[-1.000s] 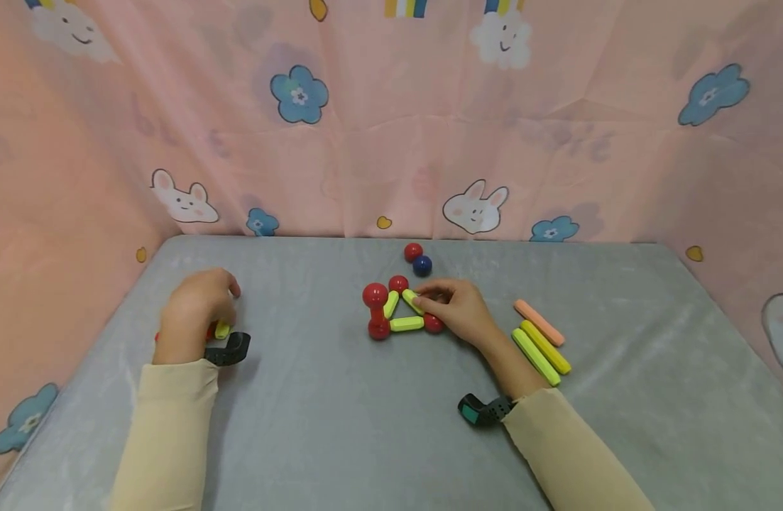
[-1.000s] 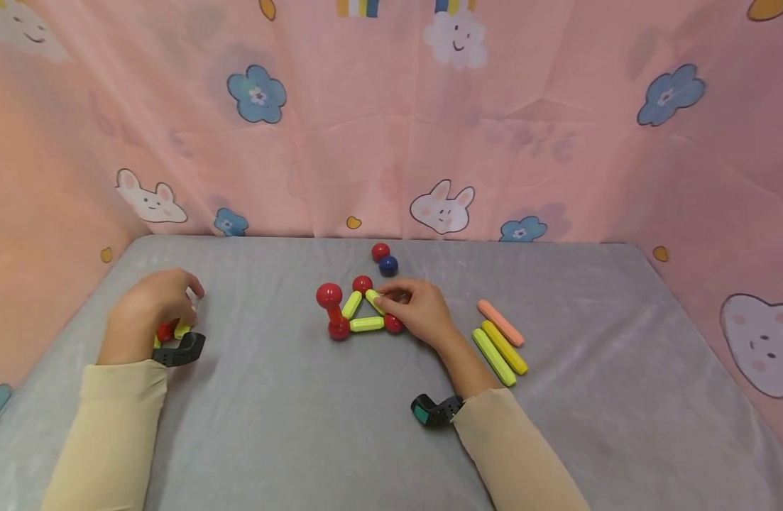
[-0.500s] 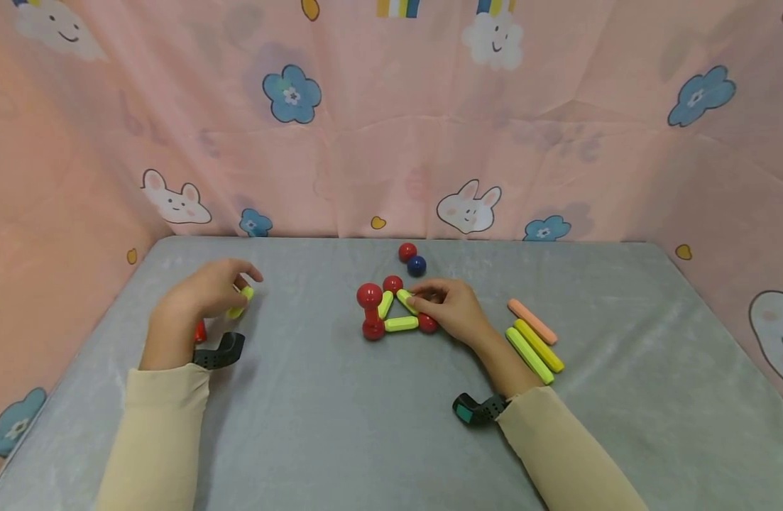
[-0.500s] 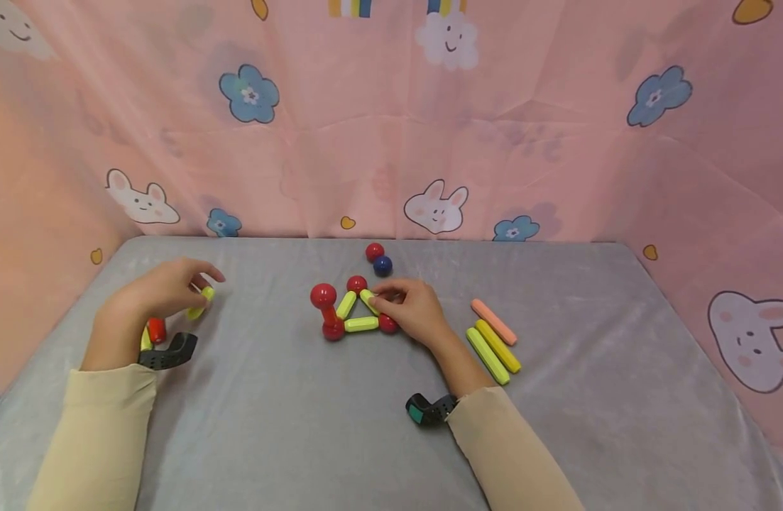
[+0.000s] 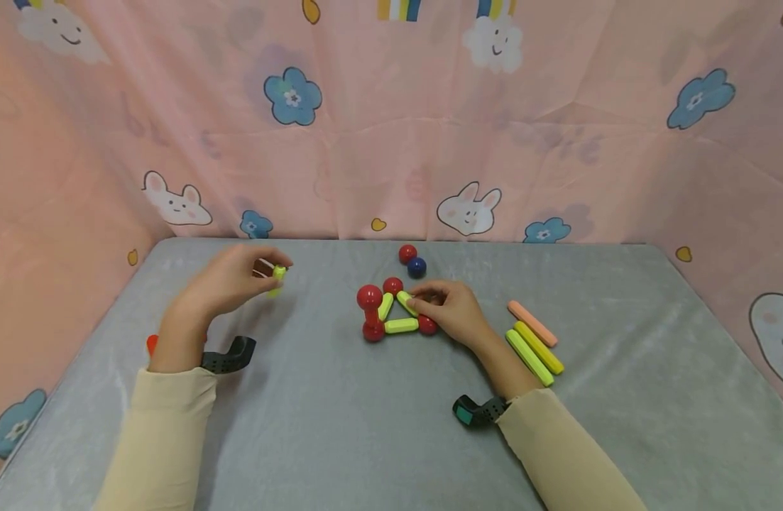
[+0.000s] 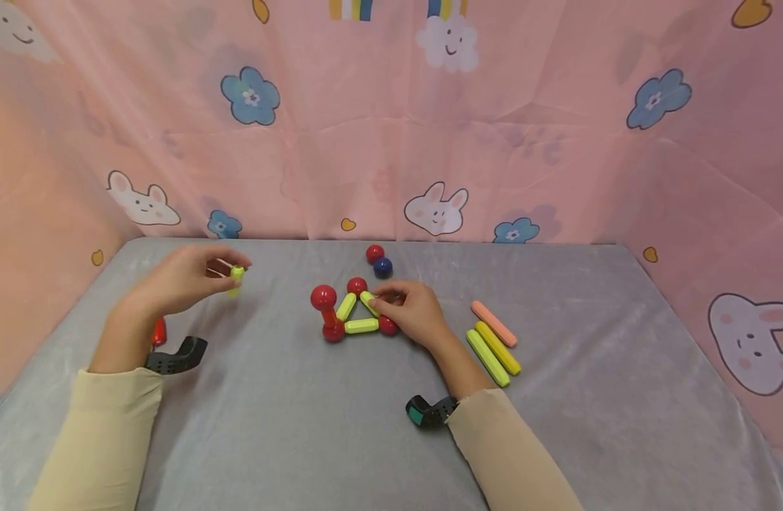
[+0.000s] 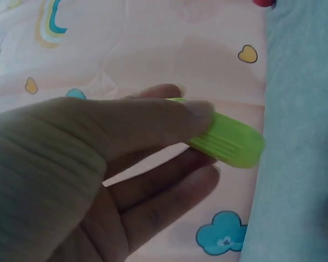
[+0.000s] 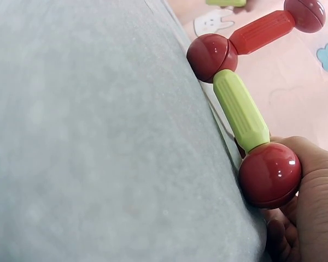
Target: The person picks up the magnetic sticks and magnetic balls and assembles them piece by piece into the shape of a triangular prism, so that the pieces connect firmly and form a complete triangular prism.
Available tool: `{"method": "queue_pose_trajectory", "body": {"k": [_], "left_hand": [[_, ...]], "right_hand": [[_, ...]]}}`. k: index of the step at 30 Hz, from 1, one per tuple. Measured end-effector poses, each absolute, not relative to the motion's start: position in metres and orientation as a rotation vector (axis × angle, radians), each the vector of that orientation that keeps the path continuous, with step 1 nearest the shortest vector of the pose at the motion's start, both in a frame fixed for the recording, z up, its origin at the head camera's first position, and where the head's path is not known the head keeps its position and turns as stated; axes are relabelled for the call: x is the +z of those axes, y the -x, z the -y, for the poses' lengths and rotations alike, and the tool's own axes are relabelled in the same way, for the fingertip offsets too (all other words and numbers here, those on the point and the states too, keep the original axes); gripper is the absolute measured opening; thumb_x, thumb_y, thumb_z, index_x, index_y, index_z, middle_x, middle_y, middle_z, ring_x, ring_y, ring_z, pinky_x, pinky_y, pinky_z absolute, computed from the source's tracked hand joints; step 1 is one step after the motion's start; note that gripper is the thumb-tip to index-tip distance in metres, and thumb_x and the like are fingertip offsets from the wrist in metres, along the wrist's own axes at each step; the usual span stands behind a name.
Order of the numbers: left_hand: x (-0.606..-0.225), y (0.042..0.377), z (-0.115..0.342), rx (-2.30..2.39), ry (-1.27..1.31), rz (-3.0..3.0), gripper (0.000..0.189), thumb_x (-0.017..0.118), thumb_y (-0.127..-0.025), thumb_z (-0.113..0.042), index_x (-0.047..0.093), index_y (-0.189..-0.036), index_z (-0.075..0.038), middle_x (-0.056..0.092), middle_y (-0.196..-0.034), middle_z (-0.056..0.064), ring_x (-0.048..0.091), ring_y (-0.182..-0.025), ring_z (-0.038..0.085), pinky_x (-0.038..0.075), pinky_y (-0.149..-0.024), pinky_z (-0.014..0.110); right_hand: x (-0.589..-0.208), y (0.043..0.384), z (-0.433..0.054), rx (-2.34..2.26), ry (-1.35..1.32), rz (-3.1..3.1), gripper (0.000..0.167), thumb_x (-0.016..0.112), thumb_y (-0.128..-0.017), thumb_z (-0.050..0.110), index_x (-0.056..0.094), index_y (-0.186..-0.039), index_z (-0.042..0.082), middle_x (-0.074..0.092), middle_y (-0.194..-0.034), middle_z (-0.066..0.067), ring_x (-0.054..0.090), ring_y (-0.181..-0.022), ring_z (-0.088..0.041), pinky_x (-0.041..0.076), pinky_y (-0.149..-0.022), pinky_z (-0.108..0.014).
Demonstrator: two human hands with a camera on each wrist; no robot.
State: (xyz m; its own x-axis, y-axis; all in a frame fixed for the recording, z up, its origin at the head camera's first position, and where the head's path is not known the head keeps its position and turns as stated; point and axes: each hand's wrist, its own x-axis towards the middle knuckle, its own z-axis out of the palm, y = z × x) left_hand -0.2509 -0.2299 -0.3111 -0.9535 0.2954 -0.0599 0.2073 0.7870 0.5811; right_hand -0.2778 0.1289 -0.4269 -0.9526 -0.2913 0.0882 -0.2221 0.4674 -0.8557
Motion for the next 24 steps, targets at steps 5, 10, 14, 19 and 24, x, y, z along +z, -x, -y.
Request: {"method": "queue_pose_trajectory", "body": {"k": [5,10,14,19,24], "left_hand": [[-0.315,0.251,0.218,0.979,-0.423,-2.864,0.026,0.067,-0.096,-0.011,0.072,-0.121,-0.011,0.071,-0.122,0.011,0.068,-0.112,0.028,0.057,-0.097,0.048],[-0.322,0.250,0.201,1.126,-0.505,-2.883,0.024,0.070,-0.094,-0.009,0.073,-0.117,-0.009,0.073,-0.117,0.008,0.069,-0.107,0.024,0.058,-0.094,0.045],[-0.330,0.251,0.185,1.192,-0.545,-2.879,0.024,0.072,-0.092,-0.008,0.074,-0.116,-0.008,0.074,-0.115,0.009,0.070,-0.105,0.024,0.059,-0.092,0.043],[-0.331,0.259,0.162,1.199,-0.585,-2.860,0.023,0.072,-0.093,-0.010,0.073,-0.116,-0.010,0.074,-0.116,0.008,0.069,-0.107,0.023,0.059,-0.093,0.041],[-0.324,0.271,0.142,1.187,-0.665,-2.836,0.024,0.073,-0.092,-0.008,0.073,-0.116,-0.010,0.074,-0.115,0.006,0.069,-0.107,0.022,0.059,-0.094,0.040]], "right_hand": [[-0.423,0.278,-0.127,-1.504,0.481,-2.631,0.025,0.076,-0.091,0.027,0.077,-0.112,0.013,0.072,-0.095,-0.007,0.057,-0.078,-0.019,0.047,-0.065,-0.021],[-0.423,0.279,-0.125,-1.507,0.504,-2.623,0.024,0.076,-0.091,0.026,0.077,-0.111,0.013,0.072,-0.093,-0.006,0.057,-0.076,-0.018,0.046,-0.063,-0.021],[-0.425,0.279,-0.124,-1.499,0.504,-2.615,0.025,0.076,-0.091,0.027,0.077,-0.111,0.013,0.072,-0.094,-0.006,0.057,-0.077,-0.016,0.047,-0.064,-0.021],[-0.425,0.278,-0.126,-1.528,0.485,-2.631,0.024,0.076,-0.091,0.026,0.077,-0.110,0.012,0.073,-0.095,-0.007,0.059,-0.078,-0.017,0.048,-0.066,-0.022],[-0.424,0.277,-0.127,-1.515,0.478,-2.639,0.024,0.076,-0.090,0.027,0.078,-0.110,0.013,0.074,-0.096,-0.006,0.059,-0.076,-0.016,0.049,-0.066,-0.022]]}}
